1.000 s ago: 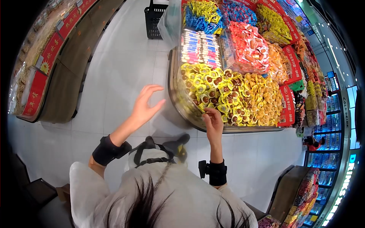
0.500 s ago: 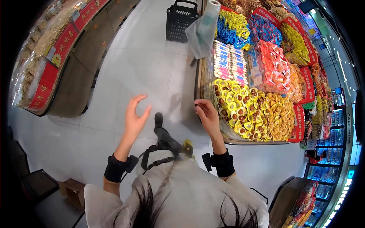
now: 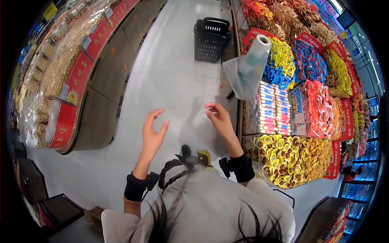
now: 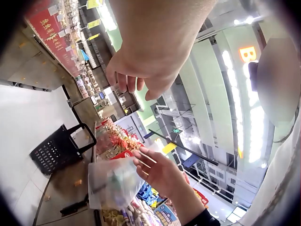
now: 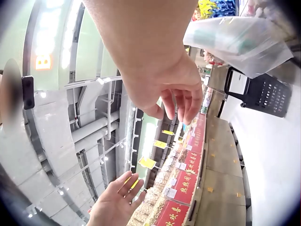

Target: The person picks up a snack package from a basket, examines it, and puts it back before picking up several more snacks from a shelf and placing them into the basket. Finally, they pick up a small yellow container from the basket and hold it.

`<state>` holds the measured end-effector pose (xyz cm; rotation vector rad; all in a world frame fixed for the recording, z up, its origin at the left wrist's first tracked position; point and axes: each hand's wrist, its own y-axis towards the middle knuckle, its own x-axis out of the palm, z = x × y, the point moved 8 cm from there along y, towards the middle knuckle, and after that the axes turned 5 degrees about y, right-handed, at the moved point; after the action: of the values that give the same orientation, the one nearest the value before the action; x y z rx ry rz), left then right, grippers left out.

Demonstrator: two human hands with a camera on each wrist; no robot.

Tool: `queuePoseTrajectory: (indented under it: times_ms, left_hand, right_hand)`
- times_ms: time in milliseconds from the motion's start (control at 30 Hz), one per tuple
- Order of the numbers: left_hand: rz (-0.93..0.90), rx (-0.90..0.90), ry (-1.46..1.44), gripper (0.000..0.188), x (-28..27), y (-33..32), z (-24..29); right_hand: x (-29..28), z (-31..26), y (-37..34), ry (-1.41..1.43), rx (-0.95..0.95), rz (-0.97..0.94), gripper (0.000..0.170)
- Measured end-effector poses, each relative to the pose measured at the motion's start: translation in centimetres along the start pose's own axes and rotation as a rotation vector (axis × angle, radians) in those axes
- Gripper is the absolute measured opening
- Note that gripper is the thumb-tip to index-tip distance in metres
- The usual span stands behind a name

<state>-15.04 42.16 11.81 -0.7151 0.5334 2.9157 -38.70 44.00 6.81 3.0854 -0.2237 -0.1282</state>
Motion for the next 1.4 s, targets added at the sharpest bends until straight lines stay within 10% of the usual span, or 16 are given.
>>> queuePoseTrajectory:
  times_ms: [800,1400]
  left_hand:
    - [-0.1,-0.069,-0.082,0.028,-9.1,40.3,-26.1]
    - [-0.145,-0.054,-0.11,0.03,-4.8,71.6,-36.7]
  right_hand:
    - [18.4,0.5,40.5,-0.104,0.003,0.038,0.017]
    - [19.2,6.4,72.9,-0.102,0.041,0.089,0.018]
